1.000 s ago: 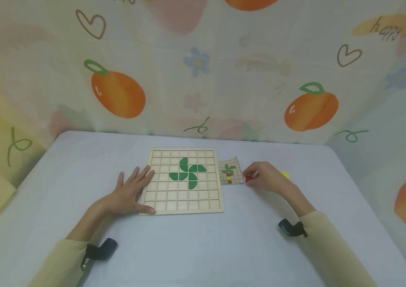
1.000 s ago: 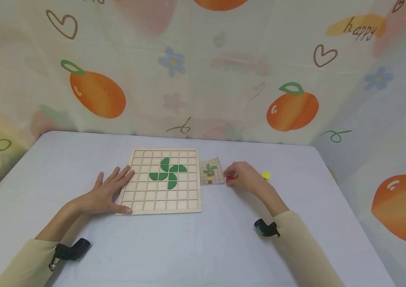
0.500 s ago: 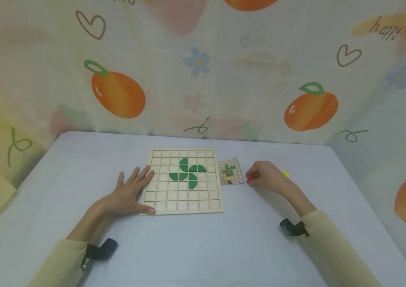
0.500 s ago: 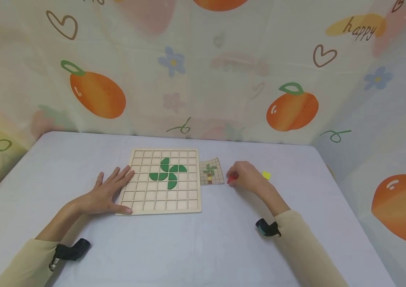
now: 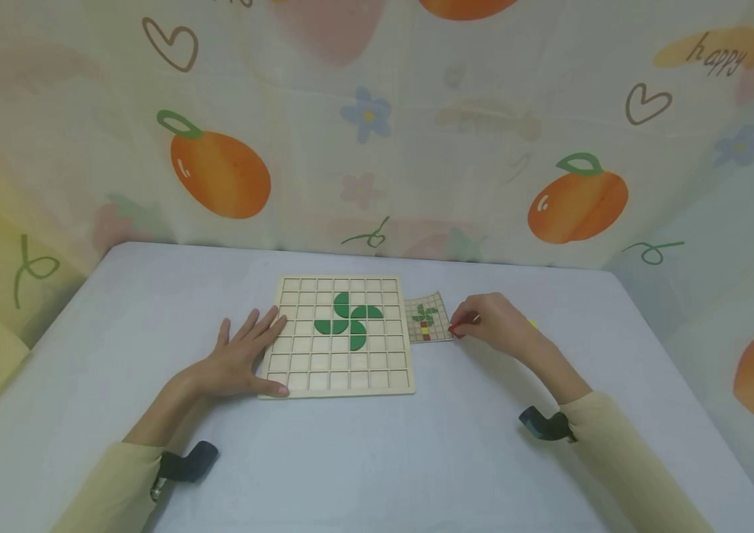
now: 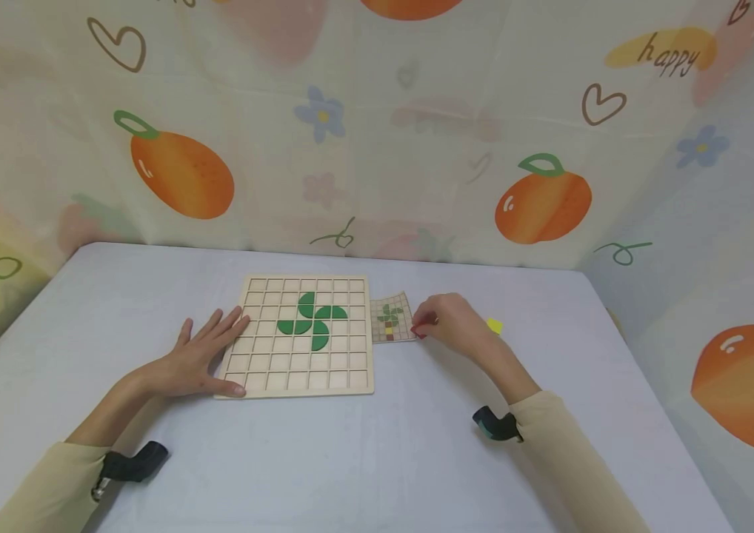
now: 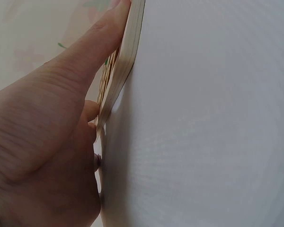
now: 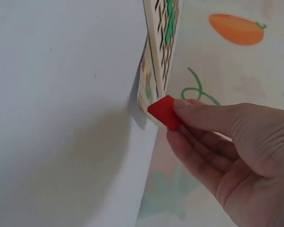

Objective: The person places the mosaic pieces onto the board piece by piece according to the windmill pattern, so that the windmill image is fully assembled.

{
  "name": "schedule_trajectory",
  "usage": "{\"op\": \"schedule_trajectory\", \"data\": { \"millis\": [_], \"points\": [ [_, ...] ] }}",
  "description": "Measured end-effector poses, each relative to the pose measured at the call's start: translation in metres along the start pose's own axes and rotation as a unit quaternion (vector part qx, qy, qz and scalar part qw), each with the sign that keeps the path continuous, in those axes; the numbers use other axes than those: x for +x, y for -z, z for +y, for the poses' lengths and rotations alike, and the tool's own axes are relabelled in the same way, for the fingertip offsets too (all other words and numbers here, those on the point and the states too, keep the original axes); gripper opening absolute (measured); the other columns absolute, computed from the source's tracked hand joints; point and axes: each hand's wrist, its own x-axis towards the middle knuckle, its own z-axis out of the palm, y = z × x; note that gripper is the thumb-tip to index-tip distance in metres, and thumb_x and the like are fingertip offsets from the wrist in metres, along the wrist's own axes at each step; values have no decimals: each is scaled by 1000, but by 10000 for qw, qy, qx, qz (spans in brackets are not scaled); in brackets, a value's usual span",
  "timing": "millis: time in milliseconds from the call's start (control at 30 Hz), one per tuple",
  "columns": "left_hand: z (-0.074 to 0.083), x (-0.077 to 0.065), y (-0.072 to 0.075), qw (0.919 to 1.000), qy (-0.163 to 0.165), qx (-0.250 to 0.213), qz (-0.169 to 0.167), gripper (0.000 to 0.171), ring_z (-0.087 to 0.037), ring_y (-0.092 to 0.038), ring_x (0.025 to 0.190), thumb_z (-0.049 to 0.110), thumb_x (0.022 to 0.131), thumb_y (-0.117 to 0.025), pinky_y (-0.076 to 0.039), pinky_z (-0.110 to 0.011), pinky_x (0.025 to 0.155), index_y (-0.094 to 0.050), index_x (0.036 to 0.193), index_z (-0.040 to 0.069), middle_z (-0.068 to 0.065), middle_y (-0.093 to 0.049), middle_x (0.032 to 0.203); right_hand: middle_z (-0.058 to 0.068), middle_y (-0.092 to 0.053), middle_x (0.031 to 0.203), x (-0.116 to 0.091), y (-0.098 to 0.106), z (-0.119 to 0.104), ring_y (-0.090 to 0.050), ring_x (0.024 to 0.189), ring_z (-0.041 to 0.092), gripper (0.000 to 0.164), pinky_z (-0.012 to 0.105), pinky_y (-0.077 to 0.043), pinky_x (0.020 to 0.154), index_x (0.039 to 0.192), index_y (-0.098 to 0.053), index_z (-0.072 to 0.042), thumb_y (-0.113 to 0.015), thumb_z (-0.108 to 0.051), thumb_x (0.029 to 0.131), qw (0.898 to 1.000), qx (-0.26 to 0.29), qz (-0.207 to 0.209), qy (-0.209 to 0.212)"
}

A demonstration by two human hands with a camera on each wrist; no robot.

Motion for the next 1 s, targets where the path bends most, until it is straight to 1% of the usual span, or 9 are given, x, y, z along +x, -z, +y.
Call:
{"op": "schedule_trajectory", "data": {
  "millis": [67,267,333,400,533,633,733,867,1000],
  "points": [
    [0,1,-1,10000,5,-3,-13,122,-44,6,148,64,68,-78,17,-66,108,-17,157,6,-16,-3,164,0,-72,87,2,-2,-4,-65,76,11,12,31,-57,73,94,-75,-5,-77,-4,83,9999,24,86,74],
    [-1,2,-2,10000,-11,37,-22,122,-43,7,148,66,68,-77,18,-66,108,-17,157,7,-15,-3,164,-2,-71,86,9,-10,-14,-62,77,11,11,27,-56,72,93,-77,-6,-77,-4,82,9974,31,375,609],
    [0,2,-2,10000,-15,57,-4,122,-43,7,148,65,69,-77,17,-66,108,-17,157,7,-15,-3,164,-3,-70,86,12,-13,-19,-61,78,11,10,27,-55,72,92,-78,-7,-78,-5,82,9972,105,417,616],
    [1,2,-1,10000,-21,66,18,121,-44,6,148,65,69,-77,16,-67,108,-18,157,6,-16,-4,164,-4,-70,86,16,-17,-25,-61,79,12,10,26,-55,72,92,-78,-9,-77,-6,83,9977,265,389,487],
    [2,0,0,10000,-16,43,11,121,-44,5,147,63,69,-77,16,-67,108,-18,156,6,-16,-4,164,-4,-69,88,24,-26,-37,-60,79,13,9,25,-55,72,93,-78,-9,-77,-7,84,9978,543,221,318],
    [2,0,1,10000,-23,50,5,121,-45,5,147,63,69,-78,15,-68,108,-17,156,5,-17,-4,164,-5,-69,88,30,-33,-44,-60,79,11,8,23,-54,72,92,-77,-10,-77,-9,84,9974,563,128,422],
    [1,-1,1,10000,-27,54,18,121,-45,5,147,63,69,-78,15,-68,108,-17,156,5,-17,-4,164,-5,-70,87,36,-39,-51,-61,78,10,7,22,-54,71,91,-77,-9,-77,-9,84,9960,574,139,666],
    [1,-1,1,10000,-47,47,27,121,-45,5,147,63,69,-78,16,-68,108,-18,156,5,-17,-4,164,-1,-72,88,42,-49,-60,-64,80,10,8,21,-55,72,91,-77,-7,-77,-6,83,9933,670,230,914],
    [0,-1,1,10000,-70,37,31,121,-45,5,147,63,69,-78,16,-68,108,-18,156,5,-17,-4,164,1,-73,90,48,-60,-69,-66,83,10,9,18,-54,72,93,-76,-6,-76,-5,84,9914,849,266,955]
  ]
}}
